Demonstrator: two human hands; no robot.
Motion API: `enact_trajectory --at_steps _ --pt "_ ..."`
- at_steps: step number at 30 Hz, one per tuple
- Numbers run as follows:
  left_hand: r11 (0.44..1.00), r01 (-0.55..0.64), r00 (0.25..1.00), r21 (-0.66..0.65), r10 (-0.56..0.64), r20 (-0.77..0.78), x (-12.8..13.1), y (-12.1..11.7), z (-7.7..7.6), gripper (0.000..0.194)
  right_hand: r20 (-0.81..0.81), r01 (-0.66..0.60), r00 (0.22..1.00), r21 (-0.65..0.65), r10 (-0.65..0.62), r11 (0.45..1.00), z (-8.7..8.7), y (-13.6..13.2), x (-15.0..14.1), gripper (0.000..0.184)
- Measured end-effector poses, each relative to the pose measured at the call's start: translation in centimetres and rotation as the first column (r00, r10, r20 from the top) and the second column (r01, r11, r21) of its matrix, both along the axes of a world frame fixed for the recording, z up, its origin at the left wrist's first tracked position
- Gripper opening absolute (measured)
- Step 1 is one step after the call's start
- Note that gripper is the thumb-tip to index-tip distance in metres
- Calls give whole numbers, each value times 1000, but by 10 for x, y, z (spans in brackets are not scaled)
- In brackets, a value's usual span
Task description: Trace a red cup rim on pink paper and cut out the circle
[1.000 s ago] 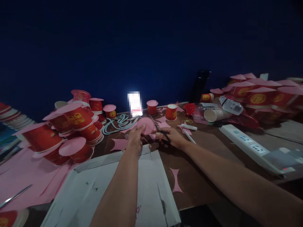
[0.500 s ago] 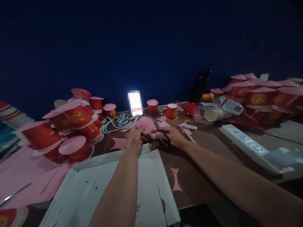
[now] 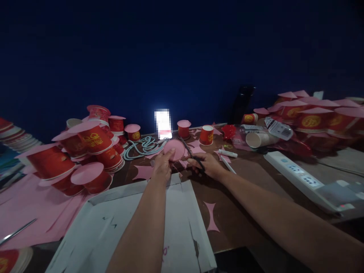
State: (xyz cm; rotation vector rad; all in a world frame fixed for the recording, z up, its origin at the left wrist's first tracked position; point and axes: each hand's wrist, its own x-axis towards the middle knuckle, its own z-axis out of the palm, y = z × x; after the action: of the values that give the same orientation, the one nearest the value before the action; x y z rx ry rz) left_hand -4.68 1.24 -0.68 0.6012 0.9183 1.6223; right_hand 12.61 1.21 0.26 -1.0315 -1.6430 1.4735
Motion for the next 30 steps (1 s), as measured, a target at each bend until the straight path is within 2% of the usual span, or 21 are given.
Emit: enact_trajectory --at_steps 10,20,30 --pt "998 -26 999 -50 25 -23 -2 4 -5 42 -16 -20 1000 -28 20 999 -4 2 1 50" --pt "999 -34 999 -19 33 -26 -3 3 -3 44 -16 -31 999 -24 31 999 -7 3 1 47" --pt "991 -133 991 2 133 15 -1 5 -1 42 -16 -22 1000 10 22 1000 -2 0 0 40"
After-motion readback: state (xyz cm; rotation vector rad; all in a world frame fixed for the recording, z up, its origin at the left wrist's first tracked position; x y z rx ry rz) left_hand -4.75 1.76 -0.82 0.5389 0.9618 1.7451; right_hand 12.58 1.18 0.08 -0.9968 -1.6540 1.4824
